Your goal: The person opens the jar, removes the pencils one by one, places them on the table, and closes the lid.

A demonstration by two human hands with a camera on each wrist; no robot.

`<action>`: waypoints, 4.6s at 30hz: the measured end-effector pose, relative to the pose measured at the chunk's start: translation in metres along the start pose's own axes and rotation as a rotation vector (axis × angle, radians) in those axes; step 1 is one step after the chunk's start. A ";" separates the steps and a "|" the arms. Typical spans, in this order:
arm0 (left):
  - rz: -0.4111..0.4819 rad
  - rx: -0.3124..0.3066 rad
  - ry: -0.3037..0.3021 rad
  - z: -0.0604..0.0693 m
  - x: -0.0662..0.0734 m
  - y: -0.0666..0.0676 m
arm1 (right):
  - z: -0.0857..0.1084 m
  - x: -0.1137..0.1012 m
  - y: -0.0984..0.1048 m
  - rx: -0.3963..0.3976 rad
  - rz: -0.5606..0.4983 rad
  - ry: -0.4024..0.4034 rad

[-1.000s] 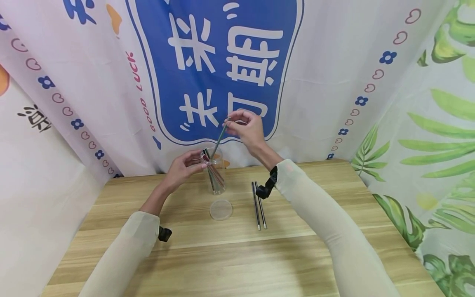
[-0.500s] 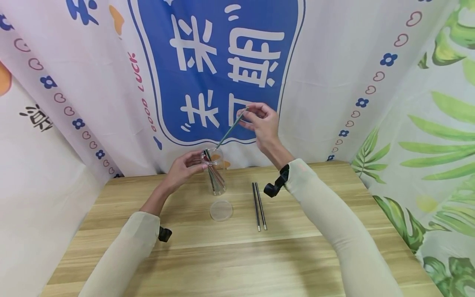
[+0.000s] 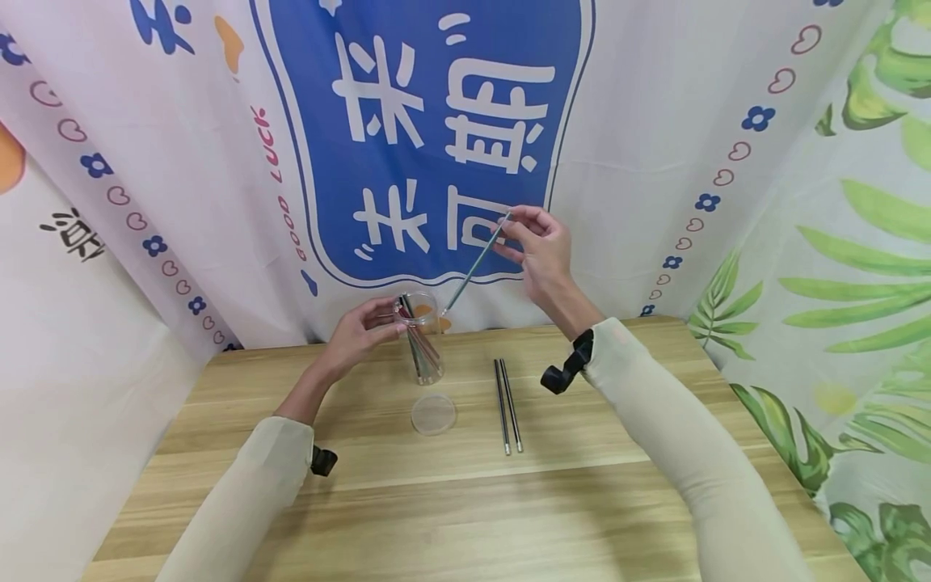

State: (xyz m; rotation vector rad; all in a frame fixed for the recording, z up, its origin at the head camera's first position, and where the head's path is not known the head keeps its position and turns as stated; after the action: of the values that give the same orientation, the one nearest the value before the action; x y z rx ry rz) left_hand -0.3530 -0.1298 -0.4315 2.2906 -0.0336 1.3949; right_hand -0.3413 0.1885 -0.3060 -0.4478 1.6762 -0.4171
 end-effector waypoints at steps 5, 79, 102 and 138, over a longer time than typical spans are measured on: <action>-0.003 0.002 0.002 0.000 0.000 0.000 | 0.005 0.000 0.009 0.009 0.058 -0.033; 0.006 0.000 0.030 0.000 -0.001 0.001 | 0.044 0.136 0.138 0.116 0.616 -0.587; 0.005 0.002 0.026 0.002 0.002 0.000 | 0.038 0.161 0.139 0.192 0.726 -0.569; -0.010 -0.001 0.011 0.002 0.000 0.001 | 0.045 0.170 0.129 0.175 1.103 -0.319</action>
State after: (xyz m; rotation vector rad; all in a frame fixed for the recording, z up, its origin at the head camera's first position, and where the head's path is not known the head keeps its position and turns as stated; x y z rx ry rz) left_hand -0.3517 -0.1311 -0.4318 2.2785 -0.0194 1.4022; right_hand -0.3277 0.2112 -0.5223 0.5300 1.3209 0.3152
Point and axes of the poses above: each hand's wrist, its own z-axis away from the middle knuckle, its own y-axis out of the back of the hand, x = y × z, the point moved 2 cm from there along -z, towards the middle knuckle, and after that the axes turned 13 degrees about -y, right-handed, at the moved point
